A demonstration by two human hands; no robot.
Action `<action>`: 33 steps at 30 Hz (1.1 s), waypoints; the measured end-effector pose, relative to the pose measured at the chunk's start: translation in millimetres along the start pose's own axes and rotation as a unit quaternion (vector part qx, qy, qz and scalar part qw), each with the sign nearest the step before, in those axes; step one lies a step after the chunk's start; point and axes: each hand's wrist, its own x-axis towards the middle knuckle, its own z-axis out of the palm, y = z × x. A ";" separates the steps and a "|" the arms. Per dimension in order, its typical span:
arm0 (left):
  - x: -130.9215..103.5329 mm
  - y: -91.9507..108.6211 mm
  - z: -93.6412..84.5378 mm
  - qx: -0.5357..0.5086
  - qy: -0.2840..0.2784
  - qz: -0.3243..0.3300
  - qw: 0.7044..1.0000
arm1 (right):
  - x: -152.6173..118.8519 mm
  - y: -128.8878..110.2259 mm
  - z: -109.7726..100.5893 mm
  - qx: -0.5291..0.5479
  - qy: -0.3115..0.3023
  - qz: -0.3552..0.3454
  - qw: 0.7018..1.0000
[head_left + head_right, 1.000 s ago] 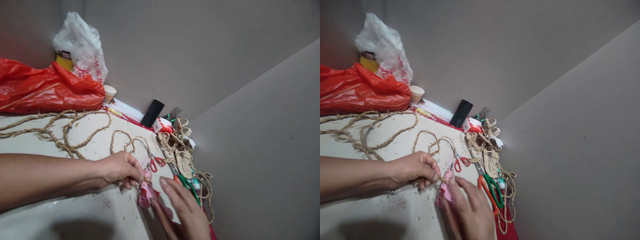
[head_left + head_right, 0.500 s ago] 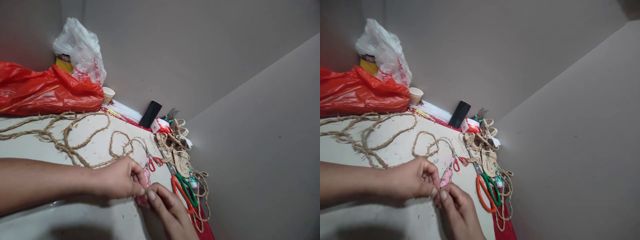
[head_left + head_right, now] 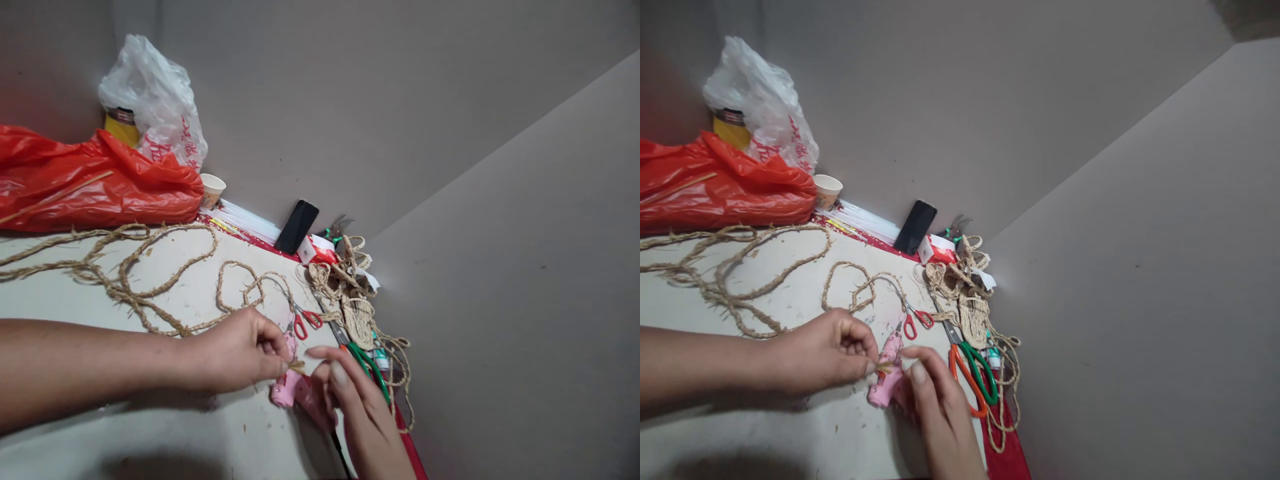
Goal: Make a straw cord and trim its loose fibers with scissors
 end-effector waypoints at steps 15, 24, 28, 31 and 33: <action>-5.0 0.2 4.7 0.079 -0.057 -0.034 0.995 | -2.8 8.0 9.5 -0.156 -0.109 -0.144 0.971; -17.7 -11.1 4.7 0.549 -0.023 0.449 0.704 | -4.8 9.9 18.4 0.451 -0.226 0.319 0.802; -17.0 -13.0 7.7 0.526 -0.034 0.432 0.732 | -8.1 5.9 20.3 0.447 -0.228 0.327 0.801; -15.8 -11.1 11.5 0.436 -0.039 0.374 0.818 | -13.3 1.7 16.4 0.347 -0.180 0.287 0.875; -12.8 -7.7 11.5 0.302 -0.033 0.266 0.915 | -16.5 2.9 6.7 0.180 -0.109 0.197 0.957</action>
